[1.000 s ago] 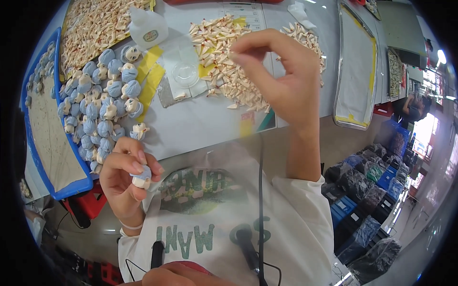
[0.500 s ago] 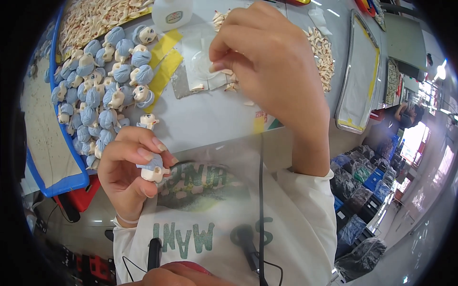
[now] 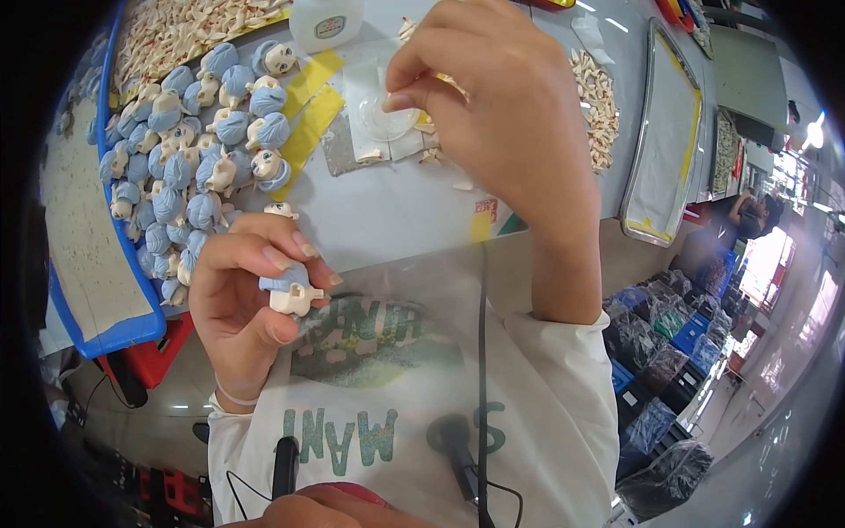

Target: The person dispenses glue from a bottle into a small dish, then assembles figurine heads by picking up small accessory pieces, dipping them into the glue, and attaching them to the figurine heads by hand.

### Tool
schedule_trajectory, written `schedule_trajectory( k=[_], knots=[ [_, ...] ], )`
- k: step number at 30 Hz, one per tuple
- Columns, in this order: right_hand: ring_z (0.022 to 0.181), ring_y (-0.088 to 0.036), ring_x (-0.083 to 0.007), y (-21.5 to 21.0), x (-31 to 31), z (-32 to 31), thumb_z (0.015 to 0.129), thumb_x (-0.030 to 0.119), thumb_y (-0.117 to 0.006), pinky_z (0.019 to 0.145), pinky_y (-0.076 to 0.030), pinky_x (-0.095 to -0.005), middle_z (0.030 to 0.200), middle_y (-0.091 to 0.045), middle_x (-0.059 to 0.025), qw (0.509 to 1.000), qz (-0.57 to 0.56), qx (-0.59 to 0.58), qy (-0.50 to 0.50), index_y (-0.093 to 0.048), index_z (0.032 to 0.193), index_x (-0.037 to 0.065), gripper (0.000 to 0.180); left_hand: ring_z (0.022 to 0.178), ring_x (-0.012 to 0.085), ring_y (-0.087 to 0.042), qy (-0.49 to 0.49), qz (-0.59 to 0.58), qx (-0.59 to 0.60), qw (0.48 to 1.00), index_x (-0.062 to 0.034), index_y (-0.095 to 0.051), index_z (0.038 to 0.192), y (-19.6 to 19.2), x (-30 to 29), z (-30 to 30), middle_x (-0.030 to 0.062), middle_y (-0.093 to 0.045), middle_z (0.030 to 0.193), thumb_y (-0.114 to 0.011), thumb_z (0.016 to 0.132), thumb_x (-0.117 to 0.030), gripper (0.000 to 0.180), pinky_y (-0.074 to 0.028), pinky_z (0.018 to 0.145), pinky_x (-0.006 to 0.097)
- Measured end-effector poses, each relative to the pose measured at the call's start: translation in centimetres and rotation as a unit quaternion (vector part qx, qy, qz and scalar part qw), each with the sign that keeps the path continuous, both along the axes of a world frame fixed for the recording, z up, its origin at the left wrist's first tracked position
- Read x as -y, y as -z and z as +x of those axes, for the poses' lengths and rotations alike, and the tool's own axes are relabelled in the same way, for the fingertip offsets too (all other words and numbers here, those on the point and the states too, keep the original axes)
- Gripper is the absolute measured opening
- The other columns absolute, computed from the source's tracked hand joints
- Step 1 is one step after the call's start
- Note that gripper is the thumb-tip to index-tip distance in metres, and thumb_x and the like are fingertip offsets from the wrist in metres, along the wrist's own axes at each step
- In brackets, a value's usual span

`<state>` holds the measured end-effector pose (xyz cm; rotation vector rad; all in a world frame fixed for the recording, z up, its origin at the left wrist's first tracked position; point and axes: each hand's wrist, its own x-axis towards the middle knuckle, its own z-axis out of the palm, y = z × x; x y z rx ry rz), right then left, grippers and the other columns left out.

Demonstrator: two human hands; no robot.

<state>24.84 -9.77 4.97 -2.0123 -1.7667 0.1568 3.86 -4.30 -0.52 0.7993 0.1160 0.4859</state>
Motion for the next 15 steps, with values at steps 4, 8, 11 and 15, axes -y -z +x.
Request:
schedule_trajectory(
  k=[4,8,11,15],
  knots=[
    [0.069,-0.053,-0.018,0.1,1.7,0.4,0.058,-0.007,-0.063,0.06,-0.039,-0.0246,0.072,-0.057,-0.007,0.999,0.016,-0.029,-0.014,-0.059,0.07,0.0,0.014,0.093,0.0221,-0.053,-0.01,-0.03,0.009,0.999,0.0042,-0.046,0.106,0.1,0.3,0.1,0.0162,-0.047,0.104,-0.066,0.074,-0.003,0.039,-0.047,0.081,0.034],
    [0.064,-0.049,-0.0155,-0.2,3.7,-2.6,0.059,-0.003,-0.066,0.055,-0.037,-0.0231,0.071,-0.052,-0.0105,0.951,0.103,-0.29,0.003,-0.058,0.069,-0.002,0.013,0.089,0.0229,-0.055,-0.044,-0.028,0.0,0.999,0.0045,-0.046,0.105,0.1,0.7,0.6,0.0169,-0.052,0.1,-0.066,0.073,-0.003,0.038,-0.046,0.079,0.033],
    [0.059,-0.046,-0.0131,0.8,3.7,-4.2,0.059,0.004,-0.07,0.051,-0.035,-0.021,0.068,-0.049,-0.0095,0.908,0.152,-0.39,-0.016,-0.058,0.067,0.0,0.015,0.09,0.0228,-0.055,-0.07,-0.01,-0.014,0.997,0.0045,-0.048,0.103,0.4,1.0,0.5,0.0172,-0.053,0.1,-0.068,0.072,-0.004,0.038,-0.046,0.079,0.033],
    [0.06,-0.047,-0.013,0.4,4.1,-5.2,0.059,0.006,-0.072,0.053,-0.034,-0.0221,0.069,-0.052,-0.0094,0.891,0.099,-0.442,0.006,-0.059,0.067,0.001,0.016,0.09,0.0224,-0.055,-0.088,0.091,-0.03,0.991,0.0047,-0.05,0.102,0.4,1.0,0.6,0.0177,-0.053,0.102,-0.069,0.07,-0.005,0.038,-0.045,0.078,0.032]
  ],
)
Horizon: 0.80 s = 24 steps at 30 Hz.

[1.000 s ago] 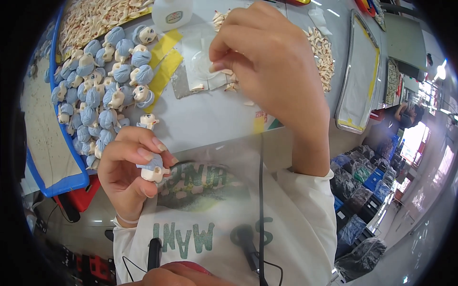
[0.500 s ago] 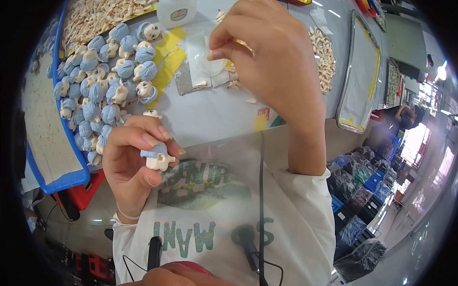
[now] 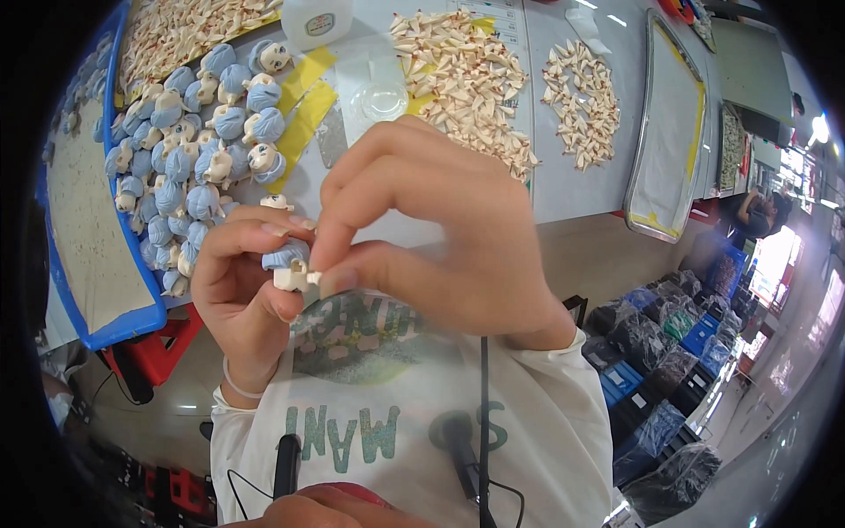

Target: The person dispenses glue from a bottle into a small dish, then assembles figurine heads by picking up small accessory pieces, dipping them into the glue, and attaching them to the figurine heads by hand.

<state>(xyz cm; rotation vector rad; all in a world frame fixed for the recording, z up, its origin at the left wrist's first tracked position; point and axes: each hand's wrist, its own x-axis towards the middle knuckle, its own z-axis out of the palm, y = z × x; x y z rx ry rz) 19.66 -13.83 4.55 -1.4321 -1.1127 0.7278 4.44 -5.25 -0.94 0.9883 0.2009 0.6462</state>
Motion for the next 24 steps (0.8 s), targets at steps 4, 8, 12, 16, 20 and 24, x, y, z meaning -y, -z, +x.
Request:
schedule_trajectory(
  k=[4,8,12,16,20,24],
  knots=[
    [0.062,-0.047,-0.0133,-0.1,0.0,-0.3,0.058,0.007,-0.074,0.055,-0.034,-0.0234,0.069,-0.054,-0.0057,0.997,-0.043,0.068,-0.01,-0.059,0.066,0.004,0.017,0.085,0.0208,-0.056,-0.036,0.11,-0.044,0.992,0.0026,-0.056,0.099,-0.3,0.1,-0.2,0.017,-0.056,0.099,-0.072,0.066,-0.007,0.038,-0.046,0.074,0.029],
    [0.062,-0.047,-0.0145,-0.1,0.3,-0.7,0.056,0.004,-0.074,0.056,-0.035,-0.0239,0.067,-0.054,-0.0037,0.991,-0.014,0.131,-0.004,-0.059,0.064,0.006,0.017,0.078,0.0197,-0.058,-0.08,0.272,-0.089,0.955,0.0008,-0.061,0.097,-1.2,0.4,-0.4,0.0157,-0.06,0.092,-0.074,0.062,-0.006,0.038,-0.047,0.063,0.025],
    [0.061,-0.046,-0.0151,0.4,0.3,-1.0,0.054,0.001,-0.074,0.056,-0.036,-0.0252,0.066,-0.056,-0.0041,0.993,0.002,0.114,0.011,-0.055,0.061,0.007,0.021,0.076,0.0198,-0.059,-0.083,0.265,-0.073,0.958,0.0011,-0.061,0.098,-1.2,0.4,-0.2,0.0154,-0.061,0.091,-0.073,0.061,-0.005,0.039,-0.047,0.059,0.024],
    [0.064,-0.049,-0.016,0.5,0.9,-1.0,0.05,0.001,-0.073,0.056,-0.038,-0.0258,0.068,-0.056,0.0012,0.994,-0.019,0.103,0.028,-0.052,0.059,0.01,0.025,0.076,0.0194,-0.059,-0.071,0.283,-0.081,0.953,0.0014,-0.061,0.096,-1.4,0.6,-0.2,0.0152,-0.061,0.09,-0.074,0.061,-0.004,0.038,-0.046,0.058,0.024],
    [0.061,-0.046,-0.0142,0.9,1.0,-0.5,0.054,0.005,-0.076,0.054,-0.035,-0.0243,0.067,-0.054,-0.0048,0.996,0.014,0.086,-0.001,-0.054,0.06,0.006,0.023,0.077,0.0192,-0.058,-0.045,0.193,-0.081,0.977,0.0026,-0.061,0.094,-0.7,0.8,-0.3,0.0148,-0.061,0.09,-0.074,0.063,-0.008,0.035,-0.045,0.065,0.026],
    [0.063,-0.048,-0.0125,1.1,1.2,-0.2,0.057,0.012,-0.078,0.055,-0.037,-0.0243,0.073,-0.052,-0.0064,1.0,0.011,0.005,0.007,-0.057,0.071,0.004,0.027,0.081,0.0192,-0.057,-0.03,0.068,-0.066,0.995,0.0028,-0.06,0.094,-1.2,1.3,0.0,0.0145,-0.061,0.089,-0.074,0.063,-0.012,0.037,-0.044,0.071,0.028]
  ],
)
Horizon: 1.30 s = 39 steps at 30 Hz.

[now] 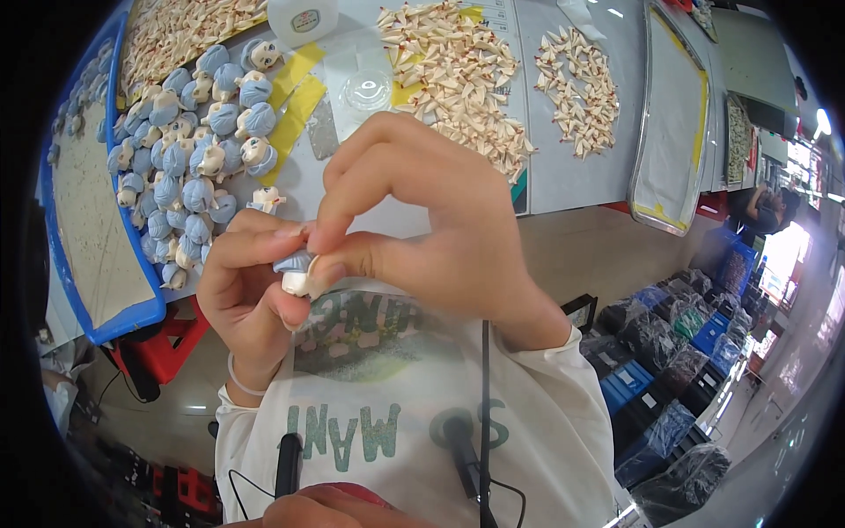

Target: The person dispenses glue from a bottle into a small dish, then assembles figurine heads by picking up small accessory pieces, dipping them into the glue, and attaching them to the figurine heads by hand.

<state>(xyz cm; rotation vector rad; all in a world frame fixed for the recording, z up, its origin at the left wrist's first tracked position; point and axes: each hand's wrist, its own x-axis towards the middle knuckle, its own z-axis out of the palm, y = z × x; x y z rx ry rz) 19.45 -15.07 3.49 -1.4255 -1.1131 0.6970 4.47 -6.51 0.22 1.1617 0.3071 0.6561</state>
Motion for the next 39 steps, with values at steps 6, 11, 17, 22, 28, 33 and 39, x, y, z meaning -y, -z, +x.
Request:
schedule_trajectory(
  k=[6,11,17,22,28,33,39],
  knots=[
    [0.08,-0.055,-0.0125,0.5,1.6,-0.7,0.064,0.004,-0.073,0.072,-0.043,-0.025,0.086,-0.056,-0.0039,0.974,-0.049,-0.218,0.023,-0.051,0.103,0.005,0.046,0.085,0.0233,-0.056,0.001,0.19,0.002,0.982,-0.001,-0.061,0.092,0.6,-0.8,1.1,0.0119,-0.06,0.093,-0.074,0.061,-0.014,0.036,-0.044,0.073,0.03],
    [0.082,-0.057,-0.0131,-0.1,3.3,-0.1,0.07,0.0,-0.064,0.073,-0.043,-0.0249,0.09,-0.057,-0.0064,0.957,-0.074,-0.28,0.023,-0.045,0.113,0.005,0.047,0.089,0.0269,-0.055,-0.027,0.453,-0.073,0.888,-0.0074,-0.063,0.09,-1.5,-0.4,1.5,0.0094,-0.059,0.095,-0.073,0.059,-0.011,0.033,-0.045,0.075,0.034],
    [0.07,-0.053,-0.0115,-0.2,12.6,12.6,0.073,0.005,-0.058,0.065,-0.043,-0.0229,0.088,-0.06,-0.0048,0.814,-0.181,0.277,0.477,-0.06,0.096,0.003,0.023,0.107,0.0292,-0.047,-0.16,0.532,-0.294,0.778,-0.0079,-0.061,0.104,-2.7,-4.6,-0.6,0.0132,-0.05,0.116,-0.056,0.075,0.002,0.031,-0.037,0.09,0.038],
    [0.079,-0.054,-0.0181,2.4,15.5,16.6,0.075,0.01,-0.058,0.072,-0.043,-0.029,0.091,-0.06,-0.0082,0.713,-0.349,0.399,0.459,-0.06,0.096,0.005,0.022,0.109,0.0277,-0.046,-0.112,0.567,-0.343,0.74,-0.0092,-0.06,0.107,-1.7,-5.1,-0.7,0.0075,-0.052,0.115,-0.053,0.077,0.002,0.033,-0.035,0.091,0.037],
    [0.085,-0.055,-0.0166,0.1,5.0,12.9,0.074,0.014,-0.061,0.078,-0.041,-0.0282,0.092,-0.061,-0.0057,0.867,-0.133,0.327,0.352,-0.061,0.094,0.004,0.022,0.106,0.0284,-0.047,-0.132,0.589,-0.339,0.722,-0.0078,-0.059,0.1,-1.6,-5.3,-0.2,0.0067,-0.056,0.107,-0.063,0.072,-0.003,0.029,-0.037,0.088,0.037],
    [0.085,-0.056,-0.0177,-1.7,-6.6,7.5,0.068,0.009,-0.068,0.072,-0.043,-0.0283,0.089,-0.06,-0.0085,0.985,-0.061,0.145,0.07,-0.057,0.09,0.0,0.026,0.098,0.0295,-0.05,-0.154,0.591,-0.316,0.726,-0.006,-0.057,0.095,-0.8,-5.9,0.1,0.006,-0.058,0.097,-0.064,0.071,-0.004,0.025,-0.038,0.083,0.036],
    [0.089,-0.056,-0.0163,1.1,-9.2,8.6,0.071,0.011,-0.068,0.081,-0.043,-0.0286,0.096,-0.059,-0.0098,0.99,-0.104,0.093,-0.014,-0.052,0.104,-0.002,0.038,0.094,0.0288,-0.05,-0.159,0.606,-0.299,0.72,-0.0074,-0.059,0.094,-0.9,-6.0,0.4,0.0055,-0.057,0.094,-0.065,0.069,-0.002,0.027,-0.041,0.079,0.037]
  ],
)
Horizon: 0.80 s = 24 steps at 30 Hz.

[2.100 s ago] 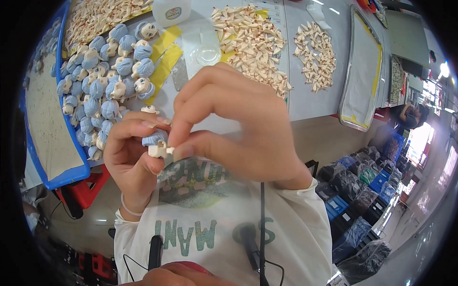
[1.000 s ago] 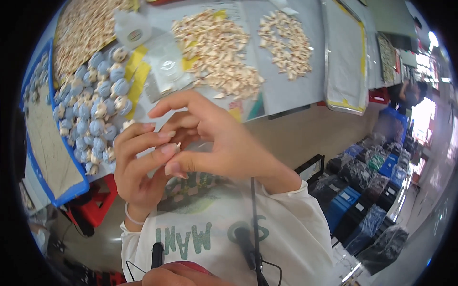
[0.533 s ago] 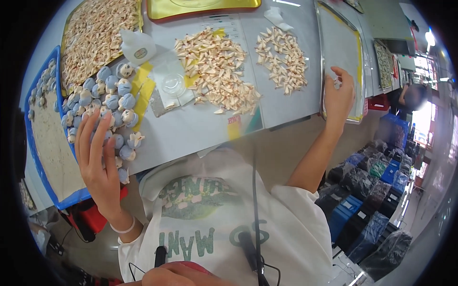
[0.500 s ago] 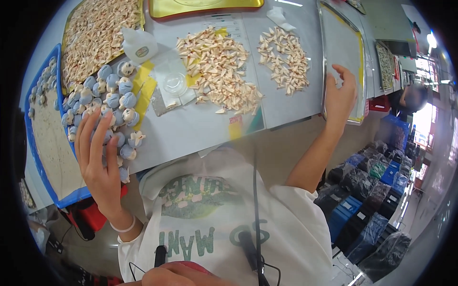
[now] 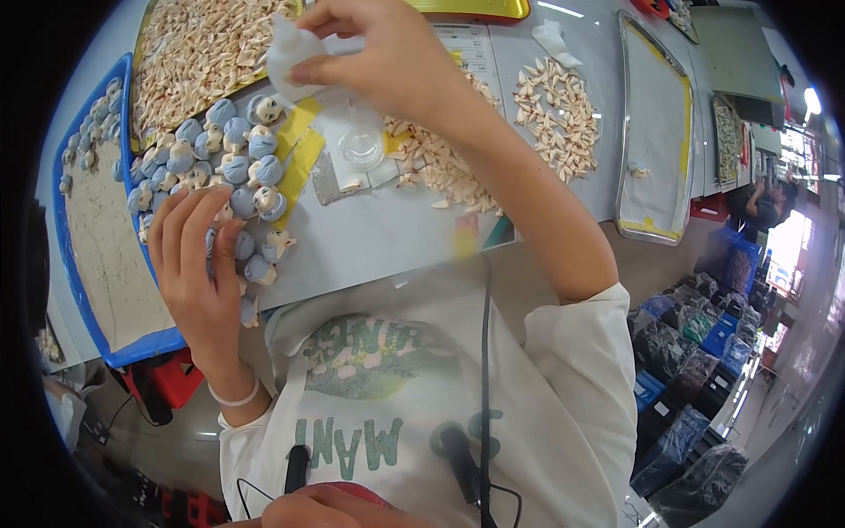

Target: The person dispenses glue from a bottle into a small dish, then assembles figurine heads by picking up small accessory pieces, dipping them into the glue, and attaching them to the figurine heads by hand.

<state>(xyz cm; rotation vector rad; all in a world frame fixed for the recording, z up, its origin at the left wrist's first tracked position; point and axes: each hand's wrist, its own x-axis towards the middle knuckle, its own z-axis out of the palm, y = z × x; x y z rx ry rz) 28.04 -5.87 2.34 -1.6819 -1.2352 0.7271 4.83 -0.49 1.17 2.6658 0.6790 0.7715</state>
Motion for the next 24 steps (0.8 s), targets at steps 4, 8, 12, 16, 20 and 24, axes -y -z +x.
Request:
schedule_trajectory(
  k=[4,8,12,16,20,24],
  knots=[
    [0.086,-0.056,-0.0149,1.6,1.4,2.0,0.072,0.008,-0.067,0.078,-0.045,-0.0258,0.093,-0.059,-0.0098,0.957,0.244,-0.067,-0.138,-0.05,0.105,-0.004,0.039,0.094,0.0285,-0.05,-0.008,0.003,-0.01,1.0,-0.0078,-0.061,0.092,0.1,0.1,-0.2,0.005,-0.057,0.093,-0.066,0.067,-0.004,0.025,-0.042,0.076,0.037],
    [0.085,-0.056,-0.0143,-1.5,5.2,0.0,0.071,0.005,-0.067,0.075,-0.046,-0.0247,0.089,-0.059,-0.011,0.956,0.058,-0.237,0.165,-0.048,0.103,-0.004,0.038,0.094,0.0279,-0.05,0.006,0.013,-0.014,1.0,-0.0072,-0.062,0.091,0.5,-0.4,-0.3,0.005,-0.056,0.095,-0.067,0.066,-0.004,0.025,-0.042,0.076,0.036],
    [0.083,-0.06,-0.0203,0.3,9.6,0.9,0.082,0.013,-0.055,0.077,-0.046,-0.0312,0.091,-0.059,-0.0118,0.955,0.076,-0.274,0.082,-0.044,0.111,-0.003,0.035,0.093,0.0273,-0.051,0.019,-0.022,0.001,1.0,-0.006,-0.062,0.092,0.1,-0.8,-0.1,0.0068,-0.056,0.096,-0.064,0.069,-0.002,0.023,-0.042,0.076,0.035],
    [0.079,-0.06,-0.0199,0.8,11.5,-0.3,0.082,0.014,-0.056,0.072,-0.049,-0.0309,0.093,-0.058,-0.0112,0.944,0.025,-0.303,0.127,-0.044,0.112,-0.004,0.037,0.101,0.0258,-0.051,0.051,-0.116,0.023,0.992,-0.0049,-0.059,0.1,-1.4,-1.8,0.7,0.0089,-0.056,0.105,-0.055,0.079,-0.001,0.023,-0.039,0.087,0.034],
    [0.078,-0.059,-0.0158,0.6,12.0,-1.4,0.078,0.013,-0.061,0.071,-0.048,-0.0265,0.091,-0.059,-0.0095,0.953,0.012,-0.258,0.157,-0.049,0.106,-0.003,0.034,0.103,0.0237,-0.051,0.163,-0.166,0.001,0.973,-0.004,-0.055,0.109,-1.8,-2.8,3.1,0.0106,-0.054,0.112,-0.044,0.088,-0.01,0.024,-0.037,0.09,0.032],
    [0.076,-0.056,-0.0109,0.8,12.2,-1.7,0.073,0.009,-0.065,0.069,-0.046,-0.0225,0.089,-0.059,-0.0069,0.974,0.029,-0.149,0.169,-0.055,0.098,-0.002,0.029,0.109,0.021,-0.048,0.128,-0.323,-0.04,0.937,-0.0066,-0.05,0.118,-3.8,-0.4,4.8,0.0099,-0.052,0.116,-0.036,0.093,-0.026,0.034,-0.035,0.092,0.031]
  ],
)
